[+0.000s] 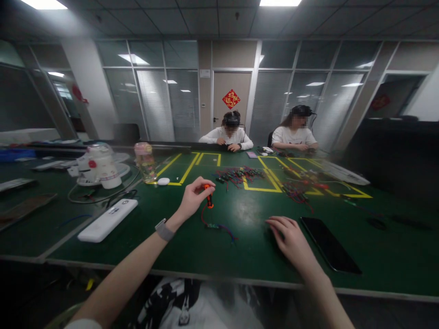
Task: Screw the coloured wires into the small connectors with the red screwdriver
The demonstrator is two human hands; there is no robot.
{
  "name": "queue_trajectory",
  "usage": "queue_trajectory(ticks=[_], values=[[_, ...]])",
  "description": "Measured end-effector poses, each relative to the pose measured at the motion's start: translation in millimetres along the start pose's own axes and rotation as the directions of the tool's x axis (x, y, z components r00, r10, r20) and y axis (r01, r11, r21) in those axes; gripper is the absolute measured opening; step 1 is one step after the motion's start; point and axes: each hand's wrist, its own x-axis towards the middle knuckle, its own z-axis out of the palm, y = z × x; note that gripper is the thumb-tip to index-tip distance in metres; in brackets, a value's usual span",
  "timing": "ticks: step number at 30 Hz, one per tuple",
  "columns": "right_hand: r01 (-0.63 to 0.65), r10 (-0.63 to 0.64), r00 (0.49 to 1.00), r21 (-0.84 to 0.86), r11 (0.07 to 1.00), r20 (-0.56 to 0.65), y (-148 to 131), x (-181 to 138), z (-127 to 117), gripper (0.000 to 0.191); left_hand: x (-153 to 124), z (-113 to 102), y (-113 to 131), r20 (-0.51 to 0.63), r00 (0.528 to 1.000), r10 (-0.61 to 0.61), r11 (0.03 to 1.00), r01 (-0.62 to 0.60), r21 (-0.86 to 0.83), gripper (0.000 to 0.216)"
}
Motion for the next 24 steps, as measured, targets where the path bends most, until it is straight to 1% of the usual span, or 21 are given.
queue_trajectory(ticks=[2,4,5,7,10,12,15,19,22,24], values=[[-0.066,0.051,0.995,-0.176,0.982,-0.084,21.1,-23.0,-3.6,0.036,0.2,0.0,0.1,0.002,1.000,0.003,1.000,-0.003,0.002,0.012],[-0.186,0.131,0.974,-0.326,0.927,-0.183,31.5,-38.8,-7.9,0.041,0.4,-0.6,-0.8,0.000,1.000,0.008,1.000,-0.008,0.003,0.012],[-0.250,0.175,0.960,-0.391,0.886,-0.217,32.4,-43.4,-10.0,0.044,0.6,-1.0,-1.7,-0.006,1.000,0.009,1.000,-0.009,0.005,0.012],[-0.352,0.263,0.933,-0.472,0.808,-0.245,27.8,-46.2,-13.0,0.048,1.1,-2.0,-4.0,-0.022,1.000,0.014,1.000,-0.014,0.021,0.013],[-0.424,0.357,0.906,-0.508,0.750,-0.229,16.6,-42.1,-14.0,0.049,1.7,-3.0,-6.8,-0.037,0.999,0.024,0.999,-0.023,0.043,0.013],[-0.441,0.378,0.897,-0.515,0.735,-0.229,12.5,-39.7,-13.2,0.048,1.6,-3.1,-7.2,-0.041,0.999,0.023,0.999,-0.021,0.049,0.013],[-0.441,0.371,0.897,-0.533,0.722,-0.240,12.4,-39.7,-12.6,0.048,0.9,-3.0,-5.4,-0.040,0.999,0.016,0.999,-0.014,0.049,0.012],[-0.434,0.369,0.901,-0.532,0.728,-0.230,14.0,-41.3,-14.9,0.049,0.7,-2.8,-2.3,-0.035,0.999,0.011,0.999,-0.010,0.043,0.010],[-0.403,0.329,0.915,-0.468,0.787,-0.234,11.0,-41.7,-16.8,0.051,1.2,-2.9,-1.4,-0.036,0.999,0.013,0.999,-0.011,0.040,0.009],[-0.326,0.263,0.943,-0.402,0.856,-0.205,6.2,-43.0,-16.9,0.051,1.3,-2.9,-1.2,-0.037,0.999,0.008,0.999,-0.006,0.041,0.009]])
